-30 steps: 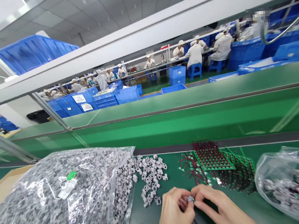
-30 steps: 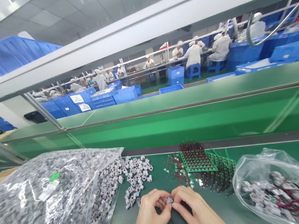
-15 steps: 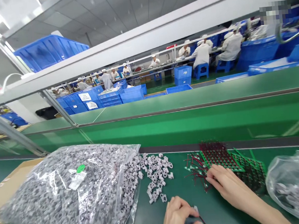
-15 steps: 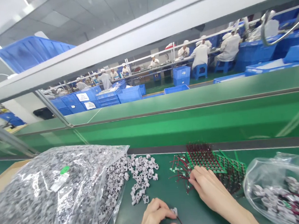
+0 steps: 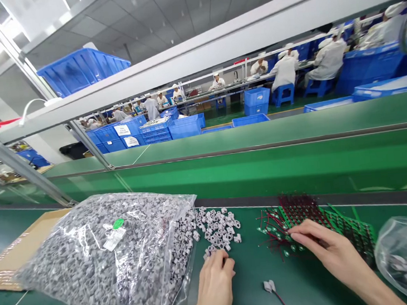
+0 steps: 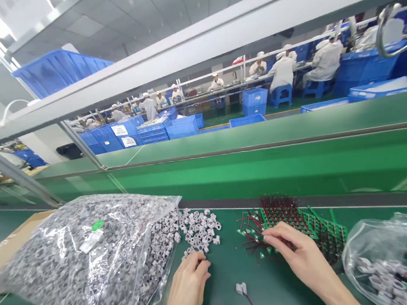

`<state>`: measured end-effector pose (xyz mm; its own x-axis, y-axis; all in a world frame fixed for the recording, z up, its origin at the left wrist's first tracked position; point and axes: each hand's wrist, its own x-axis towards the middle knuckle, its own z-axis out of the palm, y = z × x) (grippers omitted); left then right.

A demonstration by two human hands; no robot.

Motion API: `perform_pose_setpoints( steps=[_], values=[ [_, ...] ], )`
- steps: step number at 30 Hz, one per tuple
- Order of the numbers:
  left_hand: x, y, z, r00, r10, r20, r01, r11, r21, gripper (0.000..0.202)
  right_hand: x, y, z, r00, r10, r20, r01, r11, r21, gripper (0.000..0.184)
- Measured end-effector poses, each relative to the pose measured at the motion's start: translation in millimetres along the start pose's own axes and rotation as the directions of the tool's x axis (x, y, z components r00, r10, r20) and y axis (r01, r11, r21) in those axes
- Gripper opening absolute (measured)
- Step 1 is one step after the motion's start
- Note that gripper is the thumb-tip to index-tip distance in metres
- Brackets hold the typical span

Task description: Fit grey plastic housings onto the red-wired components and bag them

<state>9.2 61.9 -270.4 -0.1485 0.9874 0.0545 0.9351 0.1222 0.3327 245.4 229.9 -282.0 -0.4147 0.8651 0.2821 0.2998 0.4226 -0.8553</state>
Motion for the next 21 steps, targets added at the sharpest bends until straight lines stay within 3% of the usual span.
perform_pose_setpoints(
  steps=[3,5,7,10,12,14,17,21],
  values=[
    [3,1,-5.5,1.0,0.009,-0.022,-0.01,0.998,-0.056,0.036,-5,-8,-4,0.975,0.21,0.068,-0.217,0.966,0.137,0.042],
    [6,3,-10.8,0.998,-0.004,-0.066,-0.012,0.971,-0.24,0.034,-8,-15,-4,0.957,0.259,0.129,-0.281,0.937,0.206,0.046],
    [13,9,-13.6,0.994,-0.063,-0.09,0.011,0.872,-0.49,0.027,-11,-26,-2,0.954,0.26,0.152,-0.29,0.927,0.236,0.048],
    [27,24,-10.6,0.987,-0.156,0.038,0.118,0.543,-0.831,0.015,-14,-41,5,0.956,0.267,0.119,-0.289,0.925,0.246,0.051],
    [36,36,-5.7,0.976,-0.165,0.14,0.18,0.257,-0.95,0.028,-17,-48,11,0.954,0.278,0.108,-0.297,0.92,0.257,0.053],
    [43,46,-0.5,0.966,-0.175,0.192,0.206,0.065,-0.976,0.046,-19,-49,15,0.952,0.274,0.134,-0.3,0.921,0.246,0.052],
    [46,54,6.2,0.951,-0.191,0.244,0.245,-0.02,-0.969,0.067,-24,-45,19,0.946,0.235,0.224,-0.277,0.945,0.176,0.048],
    [42,56,12.8,0.942,-0.198,0.27,0.265,-0.051,-0.963,0.074,-28,-44,27,0.933,0.203,0.297,-0.251,0.959,0.13,0.046]
  ],
)
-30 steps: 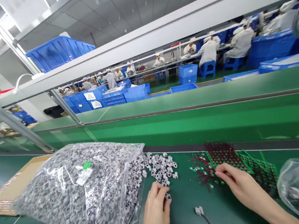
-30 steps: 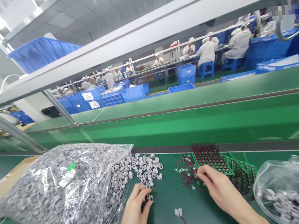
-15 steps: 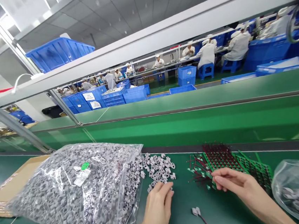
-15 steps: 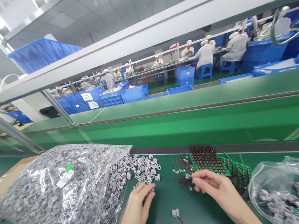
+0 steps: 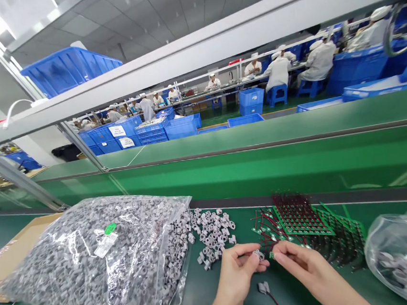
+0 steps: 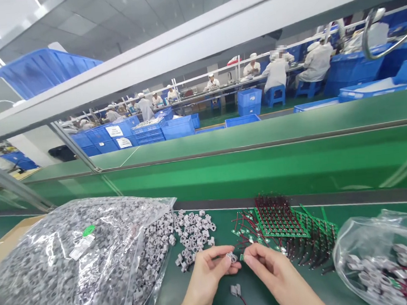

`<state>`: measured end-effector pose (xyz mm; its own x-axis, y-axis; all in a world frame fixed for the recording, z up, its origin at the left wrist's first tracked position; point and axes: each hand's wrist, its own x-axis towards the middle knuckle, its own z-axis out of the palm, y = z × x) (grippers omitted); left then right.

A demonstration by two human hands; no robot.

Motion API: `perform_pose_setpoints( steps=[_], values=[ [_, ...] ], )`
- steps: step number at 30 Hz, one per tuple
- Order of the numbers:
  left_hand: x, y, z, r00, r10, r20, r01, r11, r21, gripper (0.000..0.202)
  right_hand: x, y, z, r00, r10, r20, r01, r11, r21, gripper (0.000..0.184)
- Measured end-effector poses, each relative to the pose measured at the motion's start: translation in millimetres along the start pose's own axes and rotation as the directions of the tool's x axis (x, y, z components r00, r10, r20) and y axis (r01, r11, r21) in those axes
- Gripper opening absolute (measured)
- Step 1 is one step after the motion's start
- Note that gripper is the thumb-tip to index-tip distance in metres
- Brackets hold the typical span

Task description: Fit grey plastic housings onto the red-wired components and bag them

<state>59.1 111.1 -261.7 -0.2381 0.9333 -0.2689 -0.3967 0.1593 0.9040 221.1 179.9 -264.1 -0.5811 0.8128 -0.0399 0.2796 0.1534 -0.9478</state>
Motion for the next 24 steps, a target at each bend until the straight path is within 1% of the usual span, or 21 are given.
perform_pose_setpoints(
  steps=[3,5,10,14,16,18,21,24],
  values=[
    [-1,-4,0.3,0.999,0.042,-0.029,-0.041,0.999,0.018,0.073,0,-3,7,0.998,0.04,0.057,-0.04,0.999,0.004,0.047],
    [-1,-7,1.6,0.996,0.082,-0.029,-0.081,0.996,0.04,0.069,2,-3,10,0.993,0.064,0.094,-0.065,0.998,0.003,0.048],
    [-1,-12,3.3,0.985,0.168,0.041,-0.171,0.98,0.1,0.05,4,4,13,0.992,0.069,0.108,-0.076,0.995,0.068,0.046],
    [-4,-12,1.0,0.973,0.224,0.059,-0.231,0.938,0.257,0.028,2,5,15,0.995,0.061,0.076,-0.065,0.996,0.056,0.045],
    [-6,-11,-0.2,0.966,0.251,0.063,-0.257,0.9,0.351,0.023,0,5,18,0.998,0.056,0.034,-0.057,0.998,0.031,0.044],
    [-7,-10,-1.1,0.959,0.273,0.077,-0.28,0.867,0.413,0.023,-2,6,20,0.999,0.049,-0.013,-0.049,0.999,0.007,0.042],
    [-7,-9,-2.1,0.962,0.261,0.076,-0.266,0.849,0.456,0.024,-3,5,22,1.0,0.004,-0.023,-0.005,0.999,-0.047,0.038],
    [-7,-8,-2.1,0.976,0.211,0.059,-0.214,0.859,0.465,0.022,-3,0,19,0.997,-0.066,0.026,0.068,0.992,-0.102,0.034]
  ],
)
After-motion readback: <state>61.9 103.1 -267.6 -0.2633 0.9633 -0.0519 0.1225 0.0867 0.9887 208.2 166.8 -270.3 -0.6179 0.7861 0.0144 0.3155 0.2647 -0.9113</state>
